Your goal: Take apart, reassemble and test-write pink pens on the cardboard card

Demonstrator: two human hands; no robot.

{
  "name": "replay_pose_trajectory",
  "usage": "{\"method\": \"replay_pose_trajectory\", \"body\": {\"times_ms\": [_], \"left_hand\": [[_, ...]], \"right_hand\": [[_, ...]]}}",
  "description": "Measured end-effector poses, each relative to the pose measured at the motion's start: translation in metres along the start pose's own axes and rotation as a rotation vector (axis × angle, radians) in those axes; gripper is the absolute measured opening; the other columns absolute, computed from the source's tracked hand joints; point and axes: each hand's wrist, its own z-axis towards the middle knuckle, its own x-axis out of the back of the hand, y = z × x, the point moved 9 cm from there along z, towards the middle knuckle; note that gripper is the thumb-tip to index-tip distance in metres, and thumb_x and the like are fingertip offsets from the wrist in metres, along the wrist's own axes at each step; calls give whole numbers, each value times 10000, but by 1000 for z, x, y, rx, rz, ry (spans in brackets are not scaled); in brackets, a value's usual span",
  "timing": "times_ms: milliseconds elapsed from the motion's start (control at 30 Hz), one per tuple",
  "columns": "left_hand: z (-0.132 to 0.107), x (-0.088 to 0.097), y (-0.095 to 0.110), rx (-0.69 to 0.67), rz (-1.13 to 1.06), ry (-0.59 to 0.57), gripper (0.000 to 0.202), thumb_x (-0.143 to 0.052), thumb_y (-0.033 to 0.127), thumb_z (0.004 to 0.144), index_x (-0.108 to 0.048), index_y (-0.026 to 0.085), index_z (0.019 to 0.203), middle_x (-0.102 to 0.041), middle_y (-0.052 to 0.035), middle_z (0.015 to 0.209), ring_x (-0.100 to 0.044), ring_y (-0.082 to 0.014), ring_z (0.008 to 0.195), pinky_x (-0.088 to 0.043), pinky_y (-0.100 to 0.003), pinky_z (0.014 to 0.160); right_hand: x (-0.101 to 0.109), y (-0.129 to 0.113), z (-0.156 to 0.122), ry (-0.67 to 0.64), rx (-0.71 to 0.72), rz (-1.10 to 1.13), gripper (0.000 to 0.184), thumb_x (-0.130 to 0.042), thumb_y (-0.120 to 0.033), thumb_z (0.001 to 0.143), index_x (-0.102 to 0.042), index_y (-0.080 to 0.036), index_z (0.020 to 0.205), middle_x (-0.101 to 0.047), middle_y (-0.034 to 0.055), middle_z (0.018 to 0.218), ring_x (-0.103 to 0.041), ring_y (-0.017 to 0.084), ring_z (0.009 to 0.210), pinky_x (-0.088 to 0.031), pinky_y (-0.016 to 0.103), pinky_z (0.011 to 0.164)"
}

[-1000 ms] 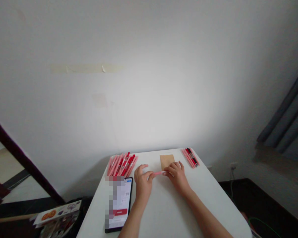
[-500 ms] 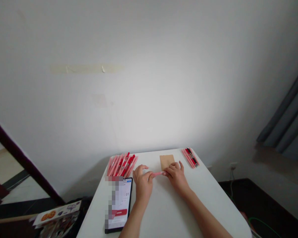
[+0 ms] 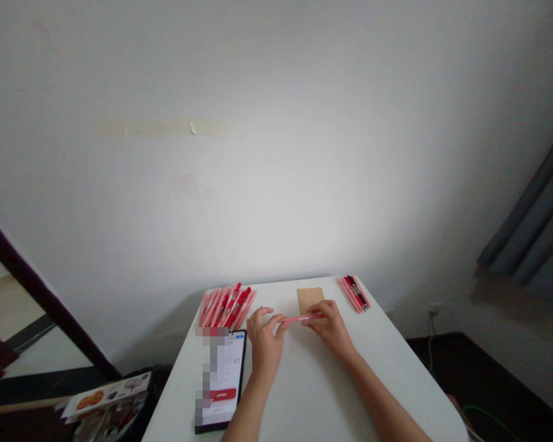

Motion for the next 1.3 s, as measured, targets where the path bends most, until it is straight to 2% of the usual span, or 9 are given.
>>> {"method": "replay_pose_trajectory", "body": {"times_ms": [133, 333, 467, 600, 767, 1000, 1100, 1200, 1300], "left_hand": [[0, 1, -3, 14, 6, 6, 120, -660, 337, 774, -742, 274, 835, -603, -67, 1008, -536, -243, 994, -442, -457, 901], [1, -1, 4, 4, -10, -44, 116, -673, 362, 762, -746, 295, 822, -612, -56, 1012, -541, -239, 1006, -456, -450, 899], [0, -4, 12, -41, -38, -97, 113, -673, 370, 764, -744, 297, 812, -604, -54, 1025, -532, -237, 1036, -445, -456, 926], [-2, -7, 15, -67, -45, -121, 126, -681, 375, 757, -741, 292, 829, -602, -53, 1034, -527, -234, 1046, -439, -460, 945], [-3, -9, 16, -63, -17, -161, 174, -701, 386, 734, -731, 291, 877, -603, -49, 1041, -525, -240, 1055, -412, -487, 979], [-4, -13, 16, -31, 1, -226, 199, -655, 414, 770, -718, 292, 915, -614, -48, 1038, -524, -233, 1063, -373, -503, 1007], [-8, -20, 15, -7, 23, -307, 204, -624, 415, 792, -705, 307, 946, -613, -40, 1072, -511, -240, 1099, -289, -575, 1053], [-14, -26, 16, -4, 36, -372, 207, -627, 391, 788, -690, 327, 975, -595, -32, 1136, -485, -250, 1154, -215, -618, 1080], [-16, -29, 17, -12, 30, -405, 212, -628, 388, 786, -684, 331, 982, -580, -34, 1165, -470, -253, 1180, -183, -621, 1095]], "right_hand": [[6, 8, 3, 58, -114, 186, 325, -781, -477, 625, -674, -231, 809, -601, 34, 899, -595, 203, 840, -495, 361, 803], [-1, 12, 2, 28, -328, 572, 370, -800, -475, 606, -663, -212, 827, -640, 14, 834, -592, 191, 803, -461, 305, 691], [-6, 10, 1, -8, -340, 616, 331, -768, -502, 653, -690, -200, 762, -657, 37, 927, -582, 192, 867, -445, 313, 758], [-8, 13, 1, -12, -321, 667, 306, -740, -489, 708, -701, -210, 828, -643, 18, 872, -567, 167, 842, -438, 311, 791], [-17, 10, -1, -44, -403, 994, 290, -750, -452, 718, -650, -217, 855, -637, 19, 885, -590, 180, 868, -476, 369, 828], [-14, 10, 2, 24, -464, 1376, 197, -717, -370, 776, -590, -273, 891, -558, -63, 721, -522, 99, 653, -495, 363, 783], [-13, 11, 3, 10, -503, 1491, 191, -664, -436, 803, -584, -270, 855, -516, -66, 669, -483, 96, 608, -485, 346, 756], [-13, 8, 2, -29, -520, 1553, 320, -587, -559, 812, -569, -243, 761, -496, -48, 651, -470, 113, 601, -464, 333, 695], [-12, 5, 2, -45, -518, 1568, 321, -574, -521, 819, -537, -231, 687, -470, -49, 629, -444, 111, 579, -442, 323, 669]]}}
